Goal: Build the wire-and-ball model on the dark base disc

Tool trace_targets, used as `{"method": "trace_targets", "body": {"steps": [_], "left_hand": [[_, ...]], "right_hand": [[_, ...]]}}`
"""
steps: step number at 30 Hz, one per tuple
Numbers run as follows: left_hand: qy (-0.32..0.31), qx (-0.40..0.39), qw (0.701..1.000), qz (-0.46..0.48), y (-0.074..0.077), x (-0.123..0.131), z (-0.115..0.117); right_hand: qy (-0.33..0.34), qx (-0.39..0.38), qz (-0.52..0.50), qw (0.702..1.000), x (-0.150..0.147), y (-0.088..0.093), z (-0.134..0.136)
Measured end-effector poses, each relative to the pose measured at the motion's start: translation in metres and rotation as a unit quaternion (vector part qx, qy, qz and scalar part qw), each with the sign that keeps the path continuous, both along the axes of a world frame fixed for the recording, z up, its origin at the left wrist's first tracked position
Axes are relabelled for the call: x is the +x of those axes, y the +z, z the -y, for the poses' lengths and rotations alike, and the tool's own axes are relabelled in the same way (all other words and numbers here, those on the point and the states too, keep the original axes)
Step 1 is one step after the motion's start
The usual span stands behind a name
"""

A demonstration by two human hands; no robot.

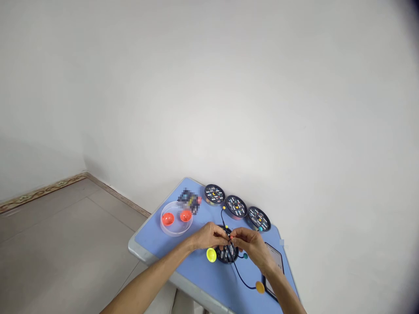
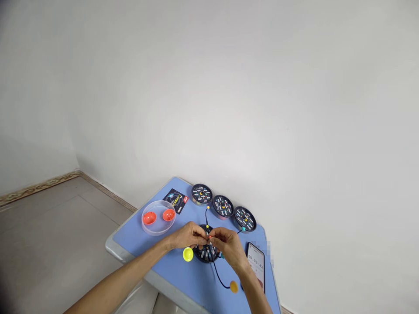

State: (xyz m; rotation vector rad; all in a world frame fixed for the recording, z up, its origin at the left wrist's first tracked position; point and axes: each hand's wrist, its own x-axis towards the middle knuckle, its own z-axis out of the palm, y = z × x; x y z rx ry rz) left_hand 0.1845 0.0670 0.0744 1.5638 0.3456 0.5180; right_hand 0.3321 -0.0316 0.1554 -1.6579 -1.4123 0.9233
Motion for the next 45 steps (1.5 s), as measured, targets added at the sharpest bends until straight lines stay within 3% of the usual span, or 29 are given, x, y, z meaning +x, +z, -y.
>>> {"method": "trace_targets", "body": {"steps": [7, 12, 22, 29, 38, 45], "left_hand": [[-0.005, -0.022, 1.0, 0.005, 0.002, -0.001, 0.002], [-0.006, -0.032, 0.999, 0.015, 0.001, -0.001, 0.002], [-0.004, -0.042, 0.999, 0.02, -0.003, 0.002, 0.001], [0.0, -0.03, 0.999, 0.019, -0.002, 0.002, 0.0], [-0.008, 0.028, 0.999, 0.028, -0.002, 0.003, -0.003], [-0.016, 0.029, 0.999, 0.014, -0.007, 0.008, -0.008]], "right_hand": [[0.048, 0.08, 0.121, 0.988, -0.005, 0.006, 0.005], [0.129, 0.138, 0.264, 0.946, -0.003, 0.004, 0.008], [0.171, 0.172, 0.355, 0.903, -0.005, 0.002, 0.007], [0.189, 0.137, 0.491, 0.839, -0.009, 0.004, 0.004], [0.158, 0.068, 0.589, 0.79, -0.028, 0.014, 0.003], [0.142, 0.044, 0.622, 0.769, -0.034, 0.017, 0.001]]}}
